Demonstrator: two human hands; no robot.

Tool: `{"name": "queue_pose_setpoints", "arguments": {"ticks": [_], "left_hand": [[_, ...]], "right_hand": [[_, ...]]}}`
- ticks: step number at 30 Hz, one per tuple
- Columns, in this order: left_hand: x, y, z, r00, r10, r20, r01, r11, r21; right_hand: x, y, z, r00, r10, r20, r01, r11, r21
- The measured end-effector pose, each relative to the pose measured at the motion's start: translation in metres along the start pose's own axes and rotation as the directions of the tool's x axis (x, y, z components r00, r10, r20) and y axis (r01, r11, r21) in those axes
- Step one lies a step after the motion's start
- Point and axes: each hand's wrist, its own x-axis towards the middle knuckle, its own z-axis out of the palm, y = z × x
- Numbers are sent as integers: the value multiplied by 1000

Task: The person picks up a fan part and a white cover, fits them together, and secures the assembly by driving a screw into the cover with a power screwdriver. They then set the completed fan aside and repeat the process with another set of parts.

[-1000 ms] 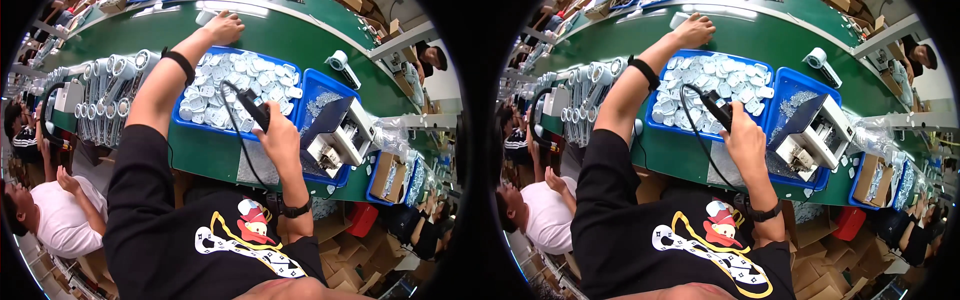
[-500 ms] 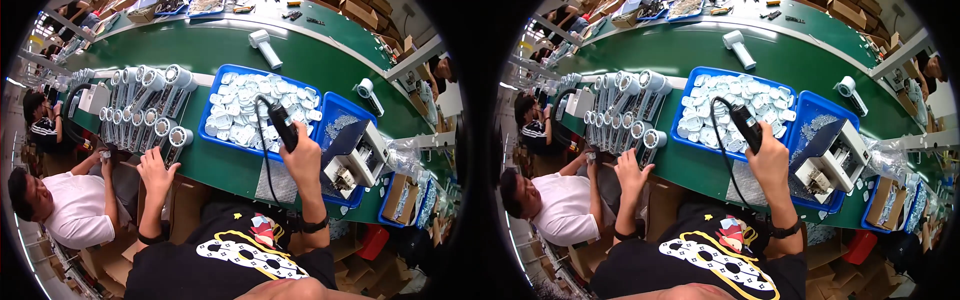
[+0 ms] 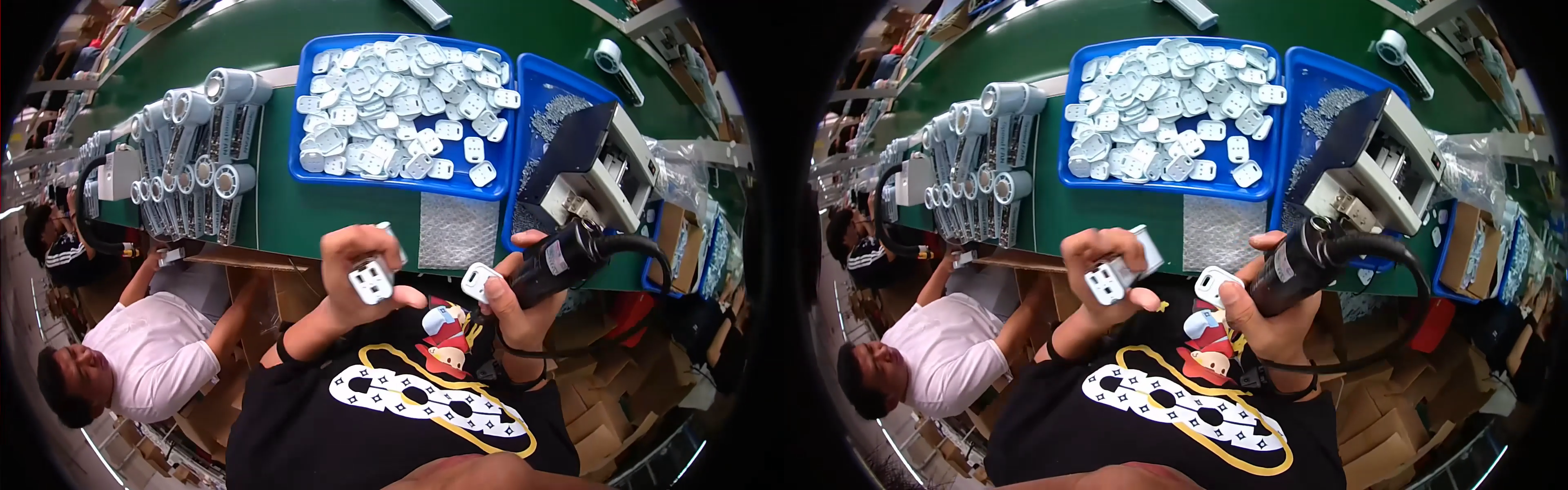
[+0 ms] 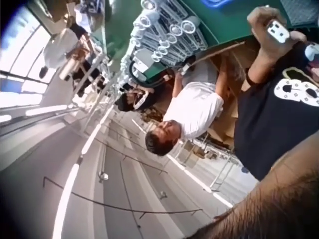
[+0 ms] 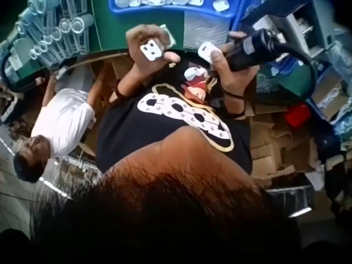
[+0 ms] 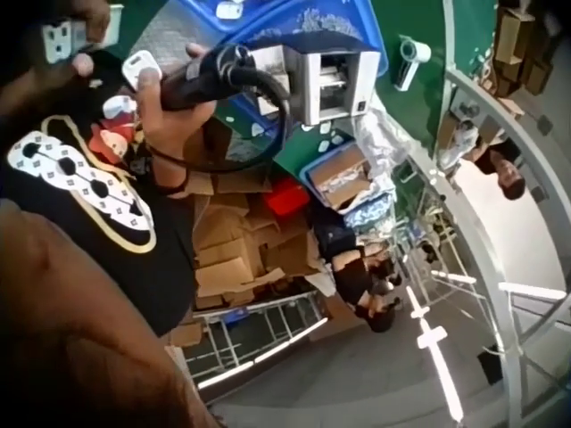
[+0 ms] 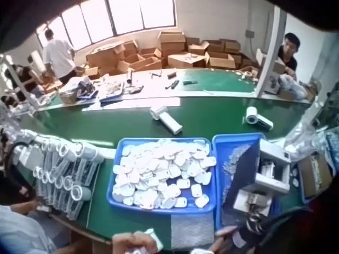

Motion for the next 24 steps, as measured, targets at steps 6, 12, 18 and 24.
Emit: {"name": "queue_pose_setpoints", "arguments": {"ticks": [6, 12, 18, 24], "left_hand": [[34, -24, 62, 937, 45, 345, -31, 998, -47], [39, -40, 88, 918, 37, 394, -46, 999, 13], [52, -29, 92, 931, -25, 365, 5, 998, 55], [49, -39, 98, 926, 31, 376, -39, 999, 12]], "right_hand": [[-13, 19, -14, 948, -313, -63, 270, 891, -365], [-8, 31, -33, 978, -84, -193, 38, 973, -227], [-9, 10, -36, 983, -52, -174, 22, 985, -170], [-3, 29, -46, 995, -17, -96, 2, 988, -157]]}}
